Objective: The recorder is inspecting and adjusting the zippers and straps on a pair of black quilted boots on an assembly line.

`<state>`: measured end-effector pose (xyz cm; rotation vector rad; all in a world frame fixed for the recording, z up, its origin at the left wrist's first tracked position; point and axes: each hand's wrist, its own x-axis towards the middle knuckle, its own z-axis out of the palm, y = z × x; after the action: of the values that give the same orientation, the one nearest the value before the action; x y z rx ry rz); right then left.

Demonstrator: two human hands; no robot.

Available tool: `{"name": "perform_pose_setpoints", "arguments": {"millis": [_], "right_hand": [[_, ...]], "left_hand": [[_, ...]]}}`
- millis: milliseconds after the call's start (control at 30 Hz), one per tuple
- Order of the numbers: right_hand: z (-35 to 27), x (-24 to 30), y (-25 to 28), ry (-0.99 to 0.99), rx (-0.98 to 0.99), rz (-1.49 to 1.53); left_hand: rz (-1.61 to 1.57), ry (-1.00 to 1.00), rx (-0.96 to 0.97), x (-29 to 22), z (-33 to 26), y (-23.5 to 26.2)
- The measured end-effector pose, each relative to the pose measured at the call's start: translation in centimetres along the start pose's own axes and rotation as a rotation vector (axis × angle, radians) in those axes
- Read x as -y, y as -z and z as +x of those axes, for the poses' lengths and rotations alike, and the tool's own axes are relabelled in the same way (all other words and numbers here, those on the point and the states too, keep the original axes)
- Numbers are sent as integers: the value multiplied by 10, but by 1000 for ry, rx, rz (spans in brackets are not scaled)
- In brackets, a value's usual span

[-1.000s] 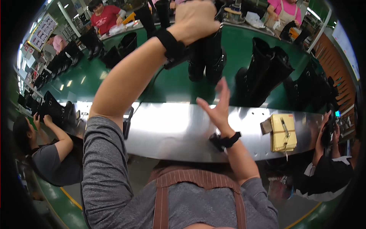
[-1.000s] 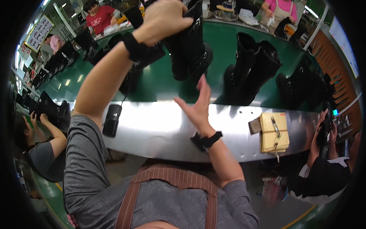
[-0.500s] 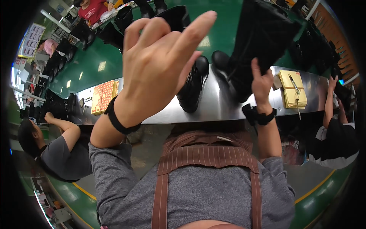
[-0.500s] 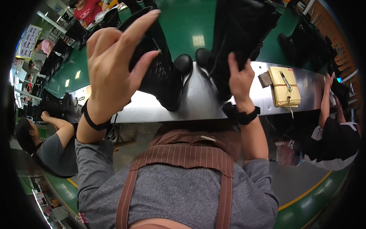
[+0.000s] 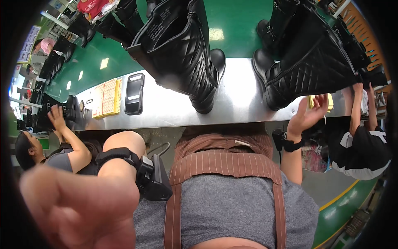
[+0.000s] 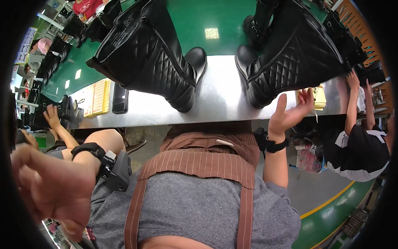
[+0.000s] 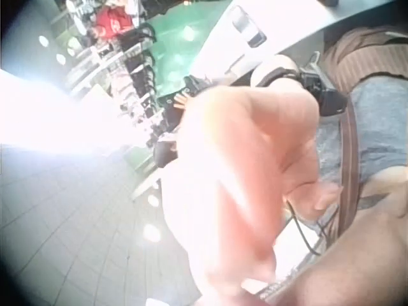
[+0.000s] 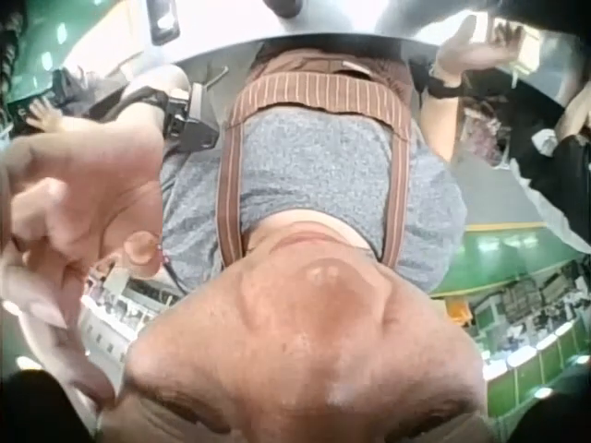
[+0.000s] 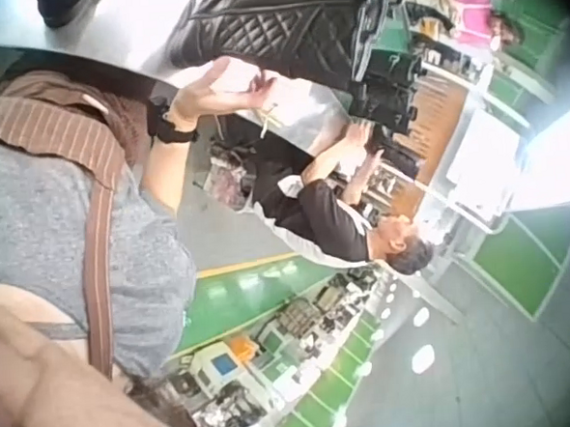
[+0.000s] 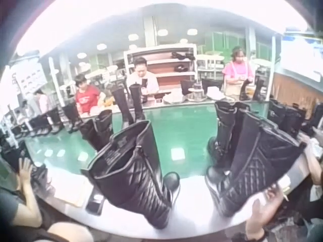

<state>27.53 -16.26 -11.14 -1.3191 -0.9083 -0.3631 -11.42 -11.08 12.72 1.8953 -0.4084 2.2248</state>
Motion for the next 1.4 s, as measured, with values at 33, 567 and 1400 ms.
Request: {"name": "perform_pose_setpoints", "arguments": {"millis": [33,567,1400], "right_hand": [[-5,4,3,118,28,-12],[-34,63,-83,68,710,214],[-32,11,-55,-712,455,489]], "left_hand": [[-8,-26,-49,-4,-3,-4],[-491,305,33,-4,-24,9],[-13,1700,12,97,-285,-51]]}}
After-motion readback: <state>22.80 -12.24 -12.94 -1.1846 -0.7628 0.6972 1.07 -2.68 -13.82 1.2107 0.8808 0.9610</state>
